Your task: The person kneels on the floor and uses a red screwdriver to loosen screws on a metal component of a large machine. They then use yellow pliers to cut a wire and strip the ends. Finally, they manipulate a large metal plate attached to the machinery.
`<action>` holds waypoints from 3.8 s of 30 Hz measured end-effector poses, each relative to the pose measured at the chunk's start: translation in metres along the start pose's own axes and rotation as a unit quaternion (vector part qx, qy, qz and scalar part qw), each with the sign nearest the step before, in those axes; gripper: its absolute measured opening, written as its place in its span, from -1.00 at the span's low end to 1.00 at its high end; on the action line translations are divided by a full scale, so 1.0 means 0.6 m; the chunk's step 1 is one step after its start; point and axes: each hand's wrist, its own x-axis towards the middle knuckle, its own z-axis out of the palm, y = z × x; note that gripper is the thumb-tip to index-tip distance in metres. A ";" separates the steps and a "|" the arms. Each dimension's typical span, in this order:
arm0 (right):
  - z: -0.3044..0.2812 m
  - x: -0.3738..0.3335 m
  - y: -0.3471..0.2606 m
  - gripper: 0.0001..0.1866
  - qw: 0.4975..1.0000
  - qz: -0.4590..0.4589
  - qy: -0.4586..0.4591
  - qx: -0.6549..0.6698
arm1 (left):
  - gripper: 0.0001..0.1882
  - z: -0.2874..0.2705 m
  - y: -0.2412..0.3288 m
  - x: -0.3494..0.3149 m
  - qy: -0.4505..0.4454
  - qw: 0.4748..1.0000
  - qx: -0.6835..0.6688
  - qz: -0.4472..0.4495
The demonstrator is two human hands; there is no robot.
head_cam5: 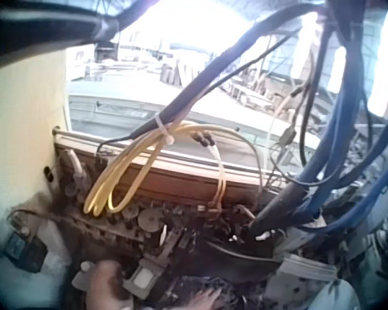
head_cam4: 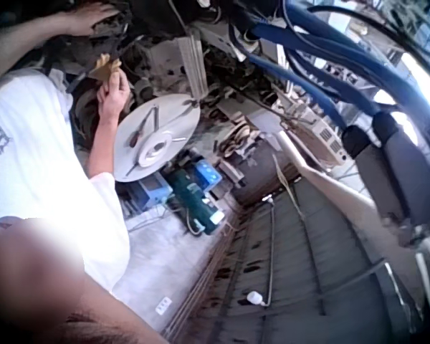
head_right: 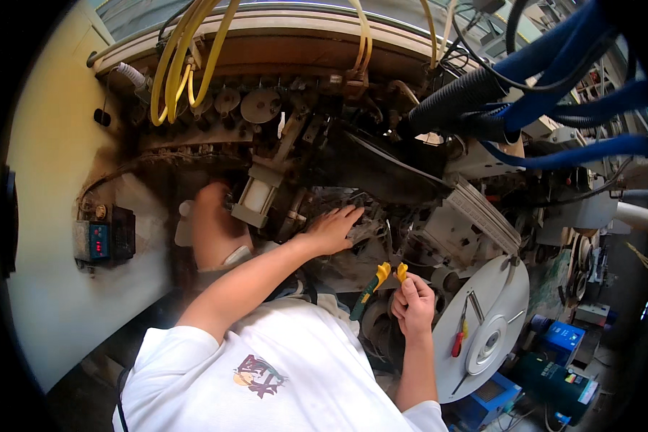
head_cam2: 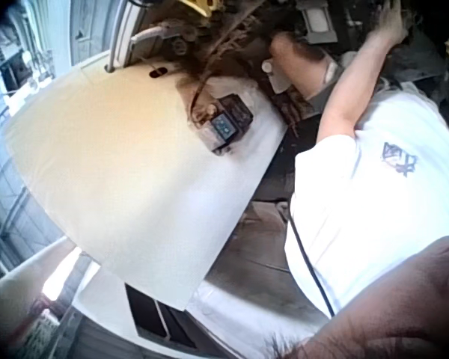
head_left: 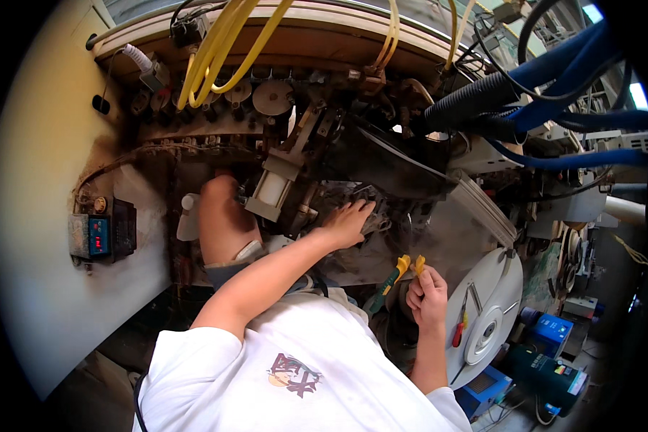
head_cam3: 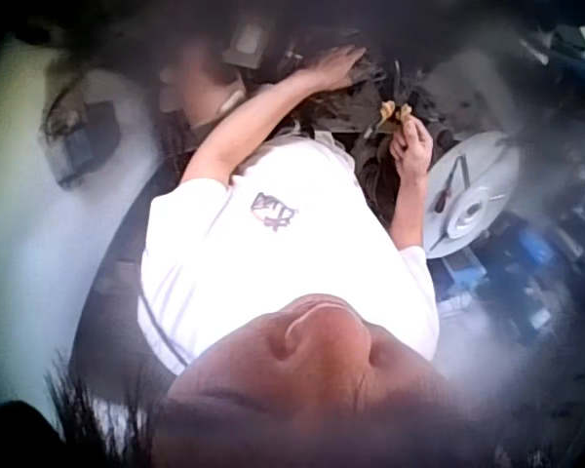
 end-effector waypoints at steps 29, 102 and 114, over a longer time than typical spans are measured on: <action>0.208 0.412 -0.180 -0.67 0.936 0.173 0.077 -0.298 | -0.24 -0.174 0.046 0.236 -0.027 0.806 -0.539 -0.241; 0.207 0.416 -0.121 -0.59 0.870 -0.166 -0.008 -0.464 | -0.56 0.023 -0.062 0.318 0.013 0.766 -0.605 -0.216; 0.147 0.418 -0.114 -0.66 0.929 -0.117 -0.096 -0.339 | -0.54 -0.046 -0.032 0.274 0.021 0.754 -0.627 -0.197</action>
